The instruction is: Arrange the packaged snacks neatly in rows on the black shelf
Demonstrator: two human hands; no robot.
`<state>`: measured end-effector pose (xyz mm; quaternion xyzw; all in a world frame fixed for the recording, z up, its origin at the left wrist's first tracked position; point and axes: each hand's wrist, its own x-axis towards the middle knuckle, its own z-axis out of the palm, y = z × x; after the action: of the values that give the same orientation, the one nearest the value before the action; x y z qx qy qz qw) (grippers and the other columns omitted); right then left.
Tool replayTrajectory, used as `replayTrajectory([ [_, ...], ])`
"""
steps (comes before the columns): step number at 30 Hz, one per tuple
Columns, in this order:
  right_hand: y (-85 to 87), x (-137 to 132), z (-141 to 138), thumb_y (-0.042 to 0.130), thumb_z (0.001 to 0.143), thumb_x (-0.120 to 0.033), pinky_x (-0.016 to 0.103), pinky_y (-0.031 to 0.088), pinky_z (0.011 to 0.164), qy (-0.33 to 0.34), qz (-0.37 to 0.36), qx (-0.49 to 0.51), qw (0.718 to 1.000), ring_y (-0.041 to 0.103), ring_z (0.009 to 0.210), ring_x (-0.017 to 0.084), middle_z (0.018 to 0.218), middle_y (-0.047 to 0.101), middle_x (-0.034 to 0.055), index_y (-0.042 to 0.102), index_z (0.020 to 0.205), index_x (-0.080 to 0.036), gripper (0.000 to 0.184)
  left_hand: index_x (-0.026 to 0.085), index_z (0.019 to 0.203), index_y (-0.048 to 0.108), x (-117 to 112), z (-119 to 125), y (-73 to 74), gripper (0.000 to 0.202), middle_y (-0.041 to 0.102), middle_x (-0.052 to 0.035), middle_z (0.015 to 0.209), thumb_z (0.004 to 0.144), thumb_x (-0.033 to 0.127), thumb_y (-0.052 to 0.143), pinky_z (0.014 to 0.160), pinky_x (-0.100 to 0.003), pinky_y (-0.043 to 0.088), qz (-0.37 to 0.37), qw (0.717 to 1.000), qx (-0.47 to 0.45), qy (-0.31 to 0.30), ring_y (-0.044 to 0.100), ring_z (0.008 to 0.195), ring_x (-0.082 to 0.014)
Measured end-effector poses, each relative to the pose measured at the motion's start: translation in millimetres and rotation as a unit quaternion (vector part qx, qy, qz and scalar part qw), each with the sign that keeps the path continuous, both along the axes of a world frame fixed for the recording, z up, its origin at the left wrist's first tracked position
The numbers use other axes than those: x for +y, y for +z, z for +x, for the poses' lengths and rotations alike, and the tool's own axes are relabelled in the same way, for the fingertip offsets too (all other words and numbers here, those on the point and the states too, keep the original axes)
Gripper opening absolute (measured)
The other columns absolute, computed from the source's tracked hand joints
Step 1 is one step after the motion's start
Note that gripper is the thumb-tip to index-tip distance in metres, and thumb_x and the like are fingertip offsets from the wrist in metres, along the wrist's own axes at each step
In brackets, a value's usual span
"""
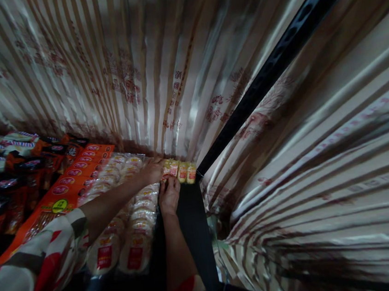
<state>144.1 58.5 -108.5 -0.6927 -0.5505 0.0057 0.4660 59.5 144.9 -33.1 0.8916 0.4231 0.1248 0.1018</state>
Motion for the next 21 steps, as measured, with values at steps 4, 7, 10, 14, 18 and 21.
replayTrajectory([
  [4, 0.2, 0, -1, 0.045, 0.085, -0.023, 0.035, 0.041, 0.089, -0.007, -0.008, -0.013, 1.000, 0.047, 0.098, 0.020, 0.100, 0.051, 0.0074, 0.056, 0.097, -0.022, 0.016, 0.006, 0.123, 0.052, -3, -2, 0.0, 0.045, 0.055, -0.0165, 0.127, 0.081, 0.020, 0.057, 0.108, -0.034, 0.031, 0.015, 0.999, -0.036, 0.018, 0.044, 0.124, -0.0246],
  [7, 1.7, 0, -1, 0.045, 0.085, -0.022, 0.034, 0.041, 0.090, -0.010, -0.013, -0.010, 1.000, 0.047, 0.097, 0.020, 0.100, 0.051, 0.0068, 0.057, 0.096, -0.022, 0.016, 0.008, 0.121, 0.054, -3, -5, -3.6, 0.038, 0.055, -0.0152, 0.125, 0.083, 0.015, 0.051, 0.110, -0.036, 0.029, 0.036, 0.997, -0.069, 0.018, 0.043, 0.125, -0.0237],
  [10, 2.9, 0, -2, 0.045, 0.086, -0.022, 0.035, 0.040, 0.090, -0.014, -0.013, -0.016, 1.000, 0.047, 0.098, 0.020, 0.099, 0.052, 0.0070, 0.057, 0.097, -0.022, 0.016, 0.013, 0.118, 0.057, -2, -5, -8.6, 0.035, 0.058, -0.0116, 0.122, 0.083, 0.016, 0.052, 0.109, -0.036, 0.031, 0.042, 0.996, -0.074, -0.012, 0.044, 0.124, -0.0225],
  [14, 2.8, 0, -3, 0.044, 0.086, -0.023, 0.035, 0.041, 0.089, -0.016, -0.017, -0.027, 0.999, 0.047, 0.098, 0.020, 0.101, 0.052, 0.0080, 0.058, 0.096, -0.021, 0.017, 0.015, 0.117, 0.057, -1, -5, -11.2, 0.035, 0.058, -0.0106, 0.120, 0.082, 0.020, 0.057, 0.104, -0.033, 0.036, 0.042, 0.997, -0.069, -0.005, 0.048, 0.118, -0.0220],
  [18, 4.1, -1, -3, 0.045, 0.087, -0.025, 0.035, 0.040, 0.089, -0.014, -0.010, -0.031, 0.999, 0.046, 0.100, 0.021, 0.102, 0.052, 0.0082, 0.058, 0.095, -0.022, 0.016, 0.015, 0.117, 0.057, -3, -6, -10.5, 0.035, 0.057, -0.0114, 0.123, 0.083, 0.019, 0.055, 0.104, -0.033, 0.036, 0.040, 0.997, -0.065, -0.009, 0.048, 0.118, -0.0217],
  [21, 6.3, -3, -1, 0.047, 0.087, -0.029, 0.035, 0.039, 0.090, -0.019, 0.006, -0.019, 1.000, 0.046, 0.100, 0.020, 0.101, 0.053, 0.0070, 0.057, 0.096, -0.022, 0.015, 0.014, 0.117, 0.056, -4, -6, -9.9, 0.033, 0.057, -0.0116, 0.122, 0.084, 0.017, 0.052, 0.104, -0.032, 0.035, 0.040, 0.997, -0.064, -0.004, 0.048, 0.118, -0.0206],
])
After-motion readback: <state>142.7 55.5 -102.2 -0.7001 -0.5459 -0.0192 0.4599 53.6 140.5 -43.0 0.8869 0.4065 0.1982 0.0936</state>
